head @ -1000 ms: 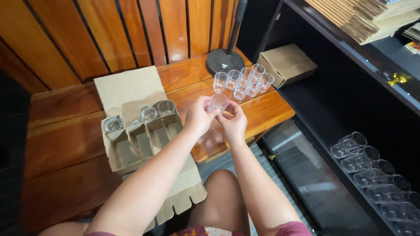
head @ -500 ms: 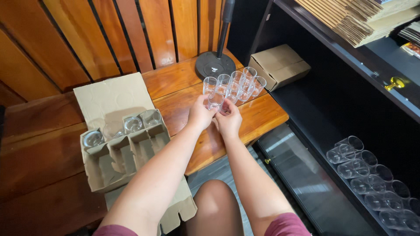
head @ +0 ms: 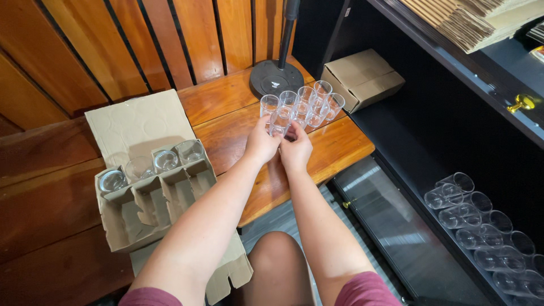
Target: The person opens a cardboard box containing small clear glasses. They remove the glasses one by one from the box and place them on the wooden table.
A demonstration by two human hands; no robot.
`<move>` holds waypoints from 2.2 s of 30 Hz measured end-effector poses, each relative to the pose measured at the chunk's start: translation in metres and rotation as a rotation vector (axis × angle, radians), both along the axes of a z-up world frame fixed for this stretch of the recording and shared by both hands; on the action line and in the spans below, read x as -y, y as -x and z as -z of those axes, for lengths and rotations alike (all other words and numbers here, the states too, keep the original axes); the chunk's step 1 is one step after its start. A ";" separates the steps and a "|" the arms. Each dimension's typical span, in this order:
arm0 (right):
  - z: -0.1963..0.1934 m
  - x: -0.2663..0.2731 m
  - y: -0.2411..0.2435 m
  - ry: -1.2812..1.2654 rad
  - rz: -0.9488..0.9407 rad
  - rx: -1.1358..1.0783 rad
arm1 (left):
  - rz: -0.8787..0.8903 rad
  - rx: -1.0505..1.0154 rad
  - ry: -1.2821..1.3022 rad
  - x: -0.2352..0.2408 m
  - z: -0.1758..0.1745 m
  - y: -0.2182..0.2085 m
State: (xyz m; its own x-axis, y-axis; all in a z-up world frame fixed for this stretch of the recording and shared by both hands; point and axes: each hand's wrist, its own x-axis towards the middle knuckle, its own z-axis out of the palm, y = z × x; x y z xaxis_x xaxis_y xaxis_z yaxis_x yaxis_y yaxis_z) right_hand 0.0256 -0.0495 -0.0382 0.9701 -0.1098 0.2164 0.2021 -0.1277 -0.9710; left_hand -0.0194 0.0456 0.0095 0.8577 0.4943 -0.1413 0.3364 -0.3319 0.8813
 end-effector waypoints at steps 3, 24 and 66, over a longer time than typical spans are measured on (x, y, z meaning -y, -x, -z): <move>-0.007 -0.004 0.004 0.086 0.013 -0.013 | 0.015 0.017 -0.015 0.001 -0.003 0.000; -0.014 0.005 0.015 0.136 0.027 -0.035 | 0.066 0.041 -0.014 0.012 -0.009 0.029; -0.051 -0.109 0.116 0.492 -0.638 0.141 | -0.111 0.053 -0.672 -0.150 -0.054 0.222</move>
